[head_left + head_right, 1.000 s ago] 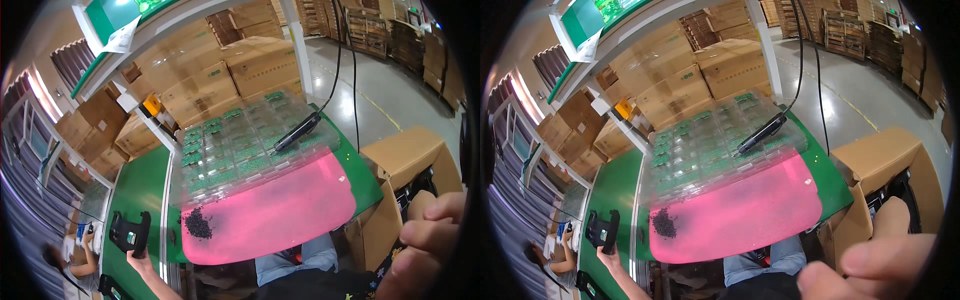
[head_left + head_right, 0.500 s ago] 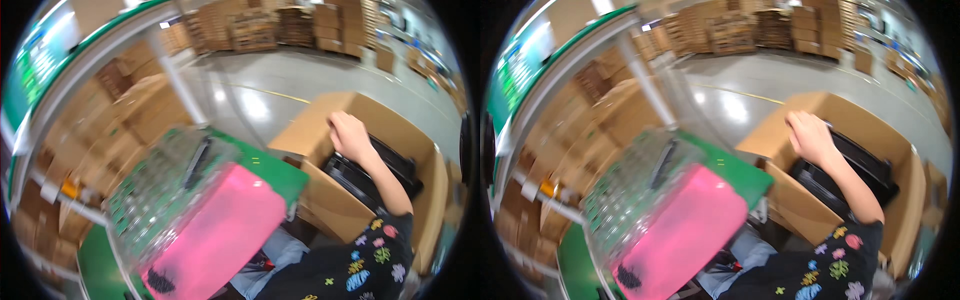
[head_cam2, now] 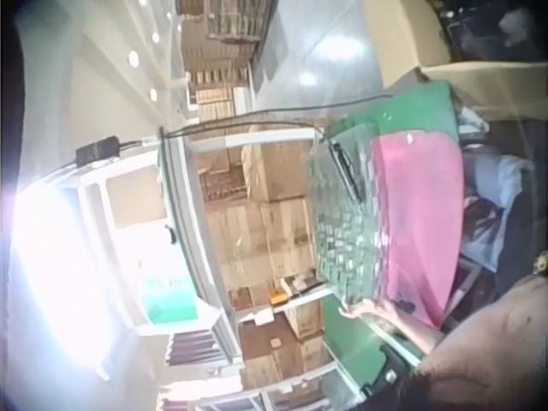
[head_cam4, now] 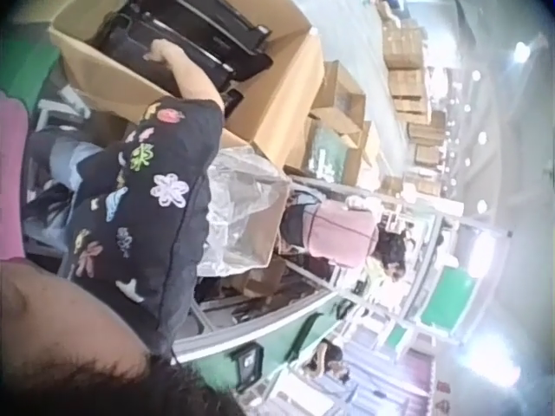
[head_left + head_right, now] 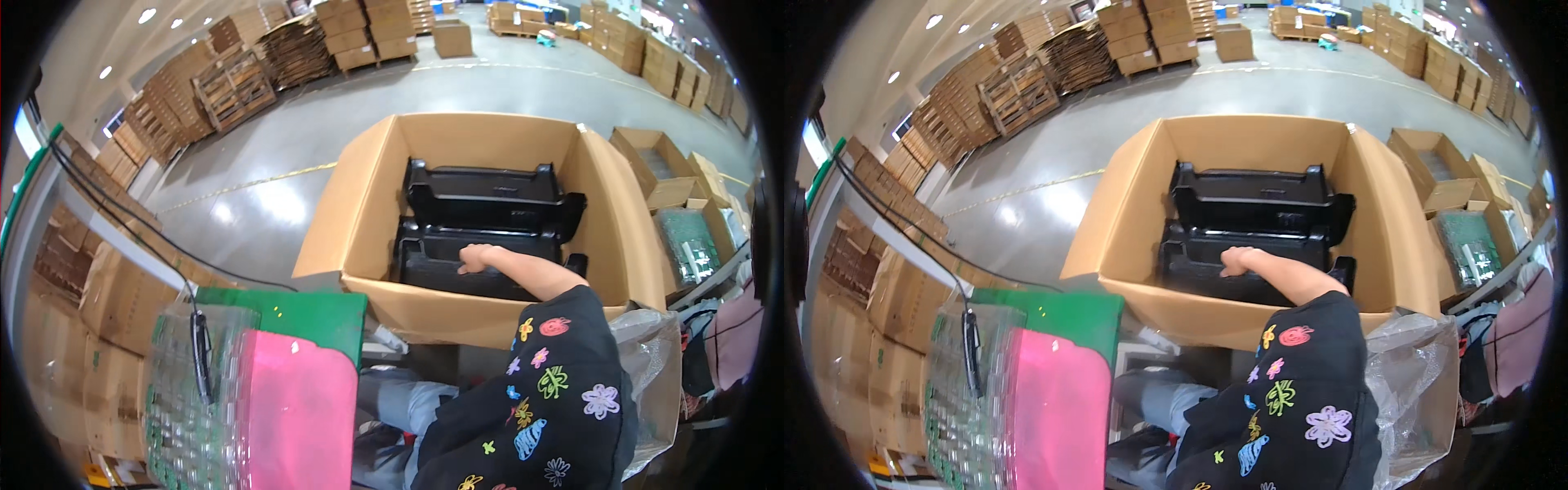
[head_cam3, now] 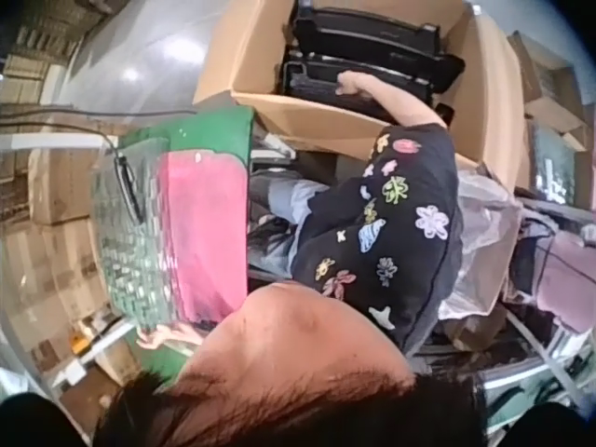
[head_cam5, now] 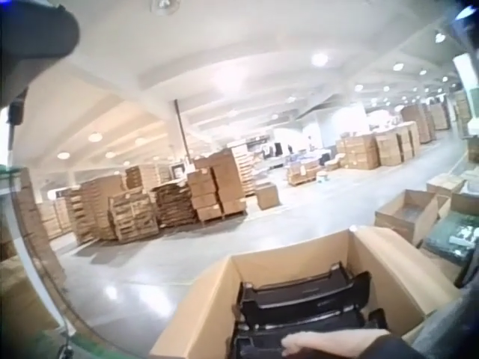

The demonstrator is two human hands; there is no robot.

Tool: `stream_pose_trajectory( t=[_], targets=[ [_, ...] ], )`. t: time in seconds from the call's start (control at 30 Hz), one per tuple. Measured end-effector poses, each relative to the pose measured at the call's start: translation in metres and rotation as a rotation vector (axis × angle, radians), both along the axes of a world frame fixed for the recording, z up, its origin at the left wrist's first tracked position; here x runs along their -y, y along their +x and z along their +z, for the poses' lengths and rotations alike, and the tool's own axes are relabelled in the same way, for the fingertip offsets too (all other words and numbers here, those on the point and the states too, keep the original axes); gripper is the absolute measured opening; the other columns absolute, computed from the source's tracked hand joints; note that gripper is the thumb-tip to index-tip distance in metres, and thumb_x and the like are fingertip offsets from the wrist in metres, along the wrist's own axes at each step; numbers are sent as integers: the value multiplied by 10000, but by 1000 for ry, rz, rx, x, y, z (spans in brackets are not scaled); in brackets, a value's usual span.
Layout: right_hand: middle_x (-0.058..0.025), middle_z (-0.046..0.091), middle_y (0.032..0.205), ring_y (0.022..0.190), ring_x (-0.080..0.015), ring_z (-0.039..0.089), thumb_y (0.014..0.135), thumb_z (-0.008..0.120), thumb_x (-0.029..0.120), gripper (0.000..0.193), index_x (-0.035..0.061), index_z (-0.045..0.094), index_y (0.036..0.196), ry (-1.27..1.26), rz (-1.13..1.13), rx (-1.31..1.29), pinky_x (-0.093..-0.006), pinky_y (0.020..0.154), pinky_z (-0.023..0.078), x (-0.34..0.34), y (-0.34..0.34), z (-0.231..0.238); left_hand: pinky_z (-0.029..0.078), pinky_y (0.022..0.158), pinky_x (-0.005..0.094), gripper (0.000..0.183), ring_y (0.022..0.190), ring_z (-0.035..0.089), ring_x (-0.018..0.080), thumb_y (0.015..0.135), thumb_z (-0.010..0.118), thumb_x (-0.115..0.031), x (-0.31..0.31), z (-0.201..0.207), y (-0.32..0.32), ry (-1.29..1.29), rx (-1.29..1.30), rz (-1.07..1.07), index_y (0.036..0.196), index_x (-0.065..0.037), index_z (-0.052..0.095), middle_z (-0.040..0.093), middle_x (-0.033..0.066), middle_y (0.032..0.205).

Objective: Assembling circuit boards into black plastic housings using an electric screwdriver at a factory workstation.

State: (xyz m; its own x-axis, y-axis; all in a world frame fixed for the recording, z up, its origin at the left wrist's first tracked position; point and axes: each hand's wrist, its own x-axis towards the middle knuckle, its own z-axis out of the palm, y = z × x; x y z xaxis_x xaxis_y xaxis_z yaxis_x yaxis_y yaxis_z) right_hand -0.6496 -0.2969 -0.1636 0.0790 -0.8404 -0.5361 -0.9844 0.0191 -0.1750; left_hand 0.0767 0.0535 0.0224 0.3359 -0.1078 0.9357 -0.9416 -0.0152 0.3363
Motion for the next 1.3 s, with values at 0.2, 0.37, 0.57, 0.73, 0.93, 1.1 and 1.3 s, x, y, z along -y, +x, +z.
stream_pose_trajectory(
  t=[0.2,0.37,0.57,0.73,0.93,1.1,1.3],
  targets=[
    [-261,673,1031,1030,-411,644,990,480,430,494,-23,673,948,-401,-76,195,-498,883,502,17,-13,97,485,876,451,510,1028,547,300,941,661,-218,63,-42,-25,67,-157,-242,1310,8,392,529,203,1163],
    [-311,655,946,949,-459,643,1018,464,365,470,-63,647,954,-1360,-488,597,-487,817,492,27,-31,262,483,864,445,492,1007,541,294,944,656,-220,82,-52,-40,157,-252,-396,1296,8,399,521,195,1149],
    [-88,685,948,790,-235,658,1045,466,351,418,-42,598,1100,-1150,-517,1586,-441,716,520,12,88,347,461,839,424,456,943,482,277,953,633,-216,39,-43,-50,423,-354,-302,1274,4,396,459,163,1114],
    [-167,598,1217,1041,-280,668,999,552,242,441,-35,418,1315,-285,-352,1730,-398,725,641,-62,193,309,463,896,337,345,971,570,189,971,483,-66,50,-44,-64,513,-545,-537,1309,-24,425,572,110,1049],
    [-154,566,1278,1047,-293,668,1023,529,271,421,20,415,1342,351,-339,1494,-464,795,627,-85,277,199,492,775,291,611,914,591,158,874,651,-40,52,-42,-66,618,-722,-739,1411,-52,360,640,83,1095],
    [-105,699,950,807,-195,696,1018,532,367,389,-3,631,1083,679,-167,922,-373,695,628,-83,313,177,519,693,348,270,737,657,232,755,753,-89,29,-23,-59,995,-619,-614,1015,-31,711,680,123,877],
    [-61,664,714,572,-106,614,992,559,210,238,21,616,859,278,859,727,-277,536,495,-57,441,256,520,772,414,150,872,642,322,786,718,-95,25,-26,-62,955,-389,-288,922,-35,699,663,110,890]
  ],
)
